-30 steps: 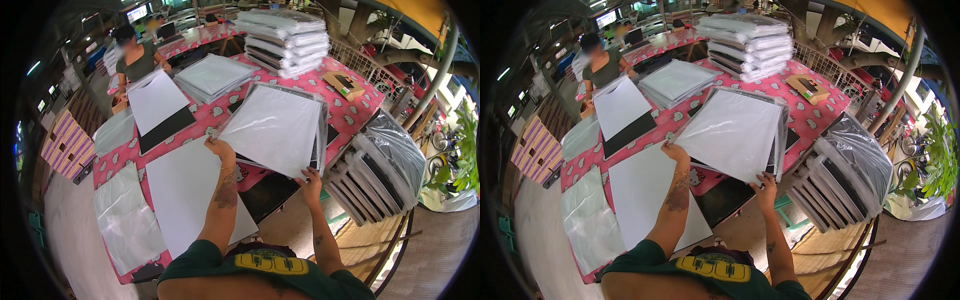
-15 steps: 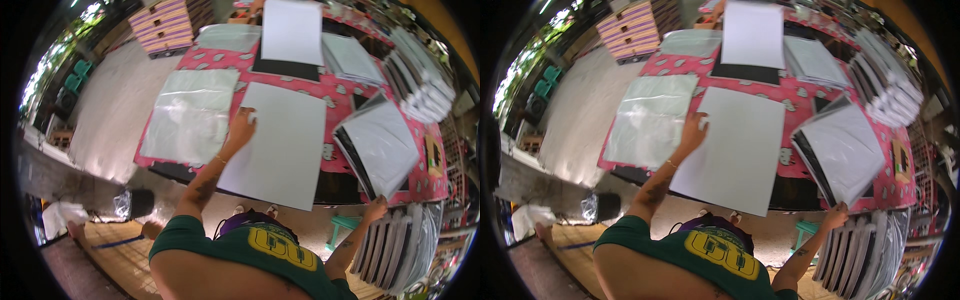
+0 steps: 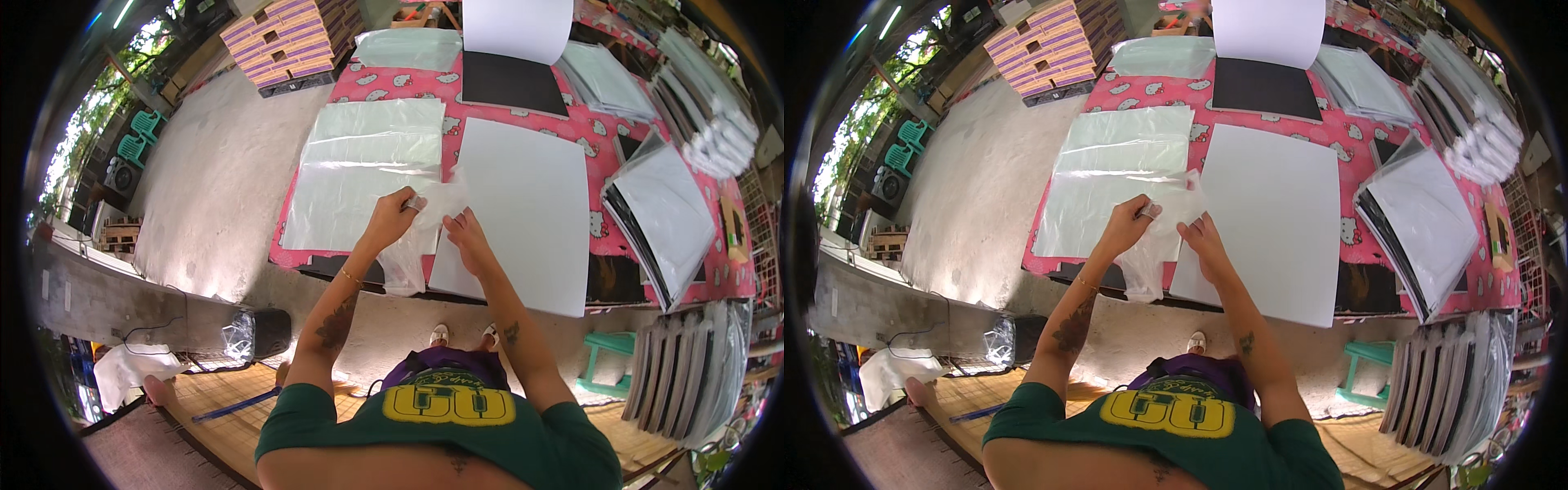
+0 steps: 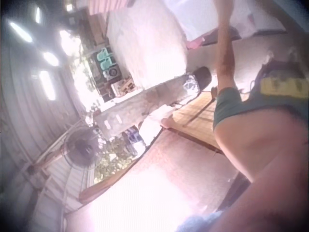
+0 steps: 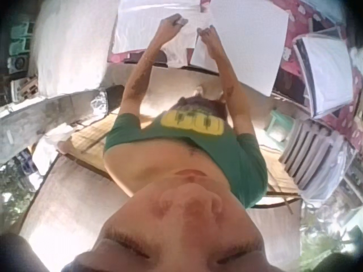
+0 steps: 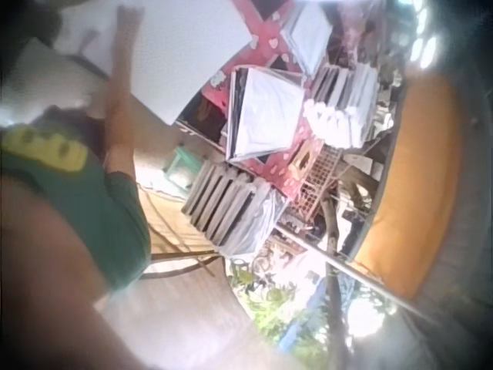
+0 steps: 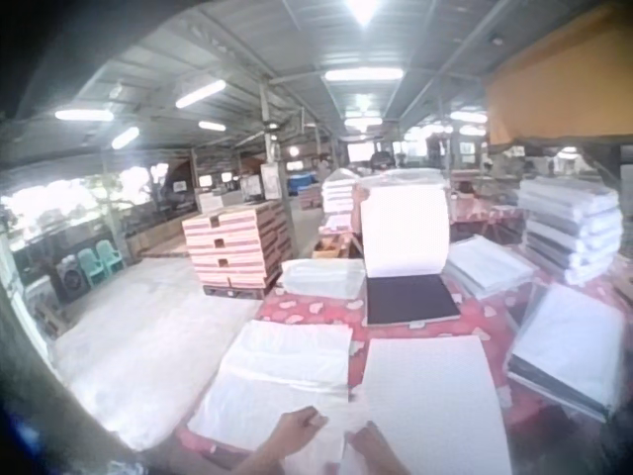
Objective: The person picks up flat items from a table and places each one into a separate plastic bag by hand.
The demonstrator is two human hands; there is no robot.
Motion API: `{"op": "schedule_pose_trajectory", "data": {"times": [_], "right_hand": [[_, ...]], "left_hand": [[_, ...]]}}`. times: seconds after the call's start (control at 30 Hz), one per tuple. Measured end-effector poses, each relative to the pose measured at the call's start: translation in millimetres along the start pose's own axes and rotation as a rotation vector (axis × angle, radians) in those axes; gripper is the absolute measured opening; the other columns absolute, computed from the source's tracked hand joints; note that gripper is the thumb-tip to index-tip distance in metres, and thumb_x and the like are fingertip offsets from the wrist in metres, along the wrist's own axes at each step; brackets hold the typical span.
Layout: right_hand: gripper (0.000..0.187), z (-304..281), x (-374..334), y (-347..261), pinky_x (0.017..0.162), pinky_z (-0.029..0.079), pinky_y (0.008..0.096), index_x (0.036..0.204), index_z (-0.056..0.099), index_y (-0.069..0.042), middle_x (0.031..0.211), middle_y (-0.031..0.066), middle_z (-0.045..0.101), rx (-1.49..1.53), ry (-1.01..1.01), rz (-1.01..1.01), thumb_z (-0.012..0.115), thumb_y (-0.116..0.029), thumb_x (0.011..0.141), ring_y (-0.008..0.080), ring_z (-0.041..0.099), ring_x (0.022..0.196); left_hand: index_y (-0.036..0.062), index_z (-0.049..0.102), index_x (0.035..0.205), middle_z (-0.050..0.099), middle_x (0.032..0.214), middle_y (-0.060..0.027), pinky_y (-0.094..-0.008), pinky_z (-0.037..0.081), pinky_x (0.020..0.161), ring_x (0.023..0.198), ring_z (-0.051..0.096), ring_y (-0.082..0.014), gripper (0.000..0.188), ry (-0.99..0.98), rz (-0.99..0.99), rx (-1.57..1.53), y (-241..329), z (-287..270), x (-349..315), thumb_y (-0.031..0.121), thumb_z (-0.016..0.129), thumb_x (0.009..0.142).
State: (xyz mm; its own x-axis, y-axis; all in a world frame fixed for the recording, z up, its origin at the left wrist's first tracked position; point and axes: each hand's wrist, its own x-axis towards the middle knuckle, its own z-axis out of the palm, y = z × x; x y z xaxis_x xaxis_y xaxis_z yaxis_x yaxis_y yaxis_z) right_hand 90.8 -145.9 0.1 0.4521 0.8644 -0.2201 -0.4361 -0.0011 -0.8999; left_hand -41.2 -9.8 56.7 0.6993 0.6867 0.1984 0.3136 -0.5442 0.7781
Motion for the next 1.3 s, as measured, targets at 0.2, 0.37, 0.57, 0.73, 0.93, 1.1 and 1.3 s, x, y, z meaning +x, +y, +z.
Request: {"op": "schedule_pose_trajectory", "data": {"times": [0.2,0.37,0.57,0.73,0.93,1.1,1.3], "right_hand": [[0.035,-9,7,-16,0.073,0.046,0.0248,0.114,0.056,0.000,0.092,0.0021,0.062,0.104,0.137,-0.176,0.065,-0.017,0.085,0.0095,0.057,0.081],[0.032,-19,-10,-43,0.069,0.045,0.0252,0.108,0.062,-0.001,0.084,0.0024,0.062,-0.014,0.368,-0.416,0.069,-0.018,0.081,0.0100,0.056,0.074],[0.037,-150,-29,-46,0.070,0.047,0.0297,0.110,0.060,-0.003,0.083,0.0031,0.061,-0.165,0.121,-0.134,0.062,-0.030,0.085,0.0131,0.057,0.075],[0.041,-130,-87,-40,0.081,0.049,0.0406,0.122,0.048,-0.007,0.103,0.0069,0.060,0.522,-0.038,0.207,0.056,-0.033,0.091,0.0198,0.059,0.094],[0.056,-116,-100,-30,0.091,0.048,0.0436,0.138,0.032,-0.010,0.124,0.0088,0.052,0.225,-0.040,0.094,0.058,-0.023,0.091,0.0238,0.054,0.112],[0.059,-80,-122,-56,0.090,0.049,0.0382,0.143,0.024,-0.017,0.134,0.0099,0.043,0.580,-0.168,-0.063,0.056,-0.023,0.093,0.0215,0.044,0.122],[0.020,-78,-131,-8,0.083,0.048,0.0355,0.109,0.056,-0.008,0.102,0.0024,0.063,0.382,-0.117,0.052,0.058,-0.019,0.092,0.0161,0.060,0.094]], "left_hand": [[-0.0024,0.055,0.077,0.047,0.061,-0.0056,-0.0282,0.035,0.051,0.056,0.037,-0.0093,0.023,-0.019,0.178,0.028,2,-44,-16,0.017,0.063,0.086],[-0.0013,0.062,0.086,0.060,0.067,-0.0106,-0.0327,0.045,0.057,0.059,0.055,-0.0170,0.014,-0.048,-0.081,-0.479,18,-55,-6,0.012,0.055,0.086],[-0.0034,0.061,0.084,0.065,0.074,-0.0143,-0.0351,0.047,0.064,0.066,0.061,-0.0229,0.025,0.242,0.048,0.079,-21,-99,23,0.021,0.056,0.086],[0.0012,0.063,0.092,0.064,0.078,-0.0130,-0.0373,0.047,0.064,0.066,0.061,-0.0289,0.027,0.536,-0.046,0.560,-31,-95,-6,0.027,0.064,0.083],[0.0043,0.060,0.108,0.061,0.078,-0.0086,-0.0290,0.046,0.060,0.067,0.056,-0.0141,0.029,0.273,0.087,-0.143,115,49,-58,0.018,0.066,0.083],[-0.0011,0.060,0.100,0.059,0.061,-0.0109,-0.0303,0.046,0.056,0.053,0.054,-0.0191,0.025,0.105,0.009,-0.252,94,113,-71,0.020,0.063,0.086],[-0.0025,0.059,0.099,0.065,0.090,-0.0171,-0.0302,0.047,0.077,0.091,0.061,-0.0200,0.025,0.442,0.117,-0.388,130,102,-56,0.017,0.065,0.086]]}}
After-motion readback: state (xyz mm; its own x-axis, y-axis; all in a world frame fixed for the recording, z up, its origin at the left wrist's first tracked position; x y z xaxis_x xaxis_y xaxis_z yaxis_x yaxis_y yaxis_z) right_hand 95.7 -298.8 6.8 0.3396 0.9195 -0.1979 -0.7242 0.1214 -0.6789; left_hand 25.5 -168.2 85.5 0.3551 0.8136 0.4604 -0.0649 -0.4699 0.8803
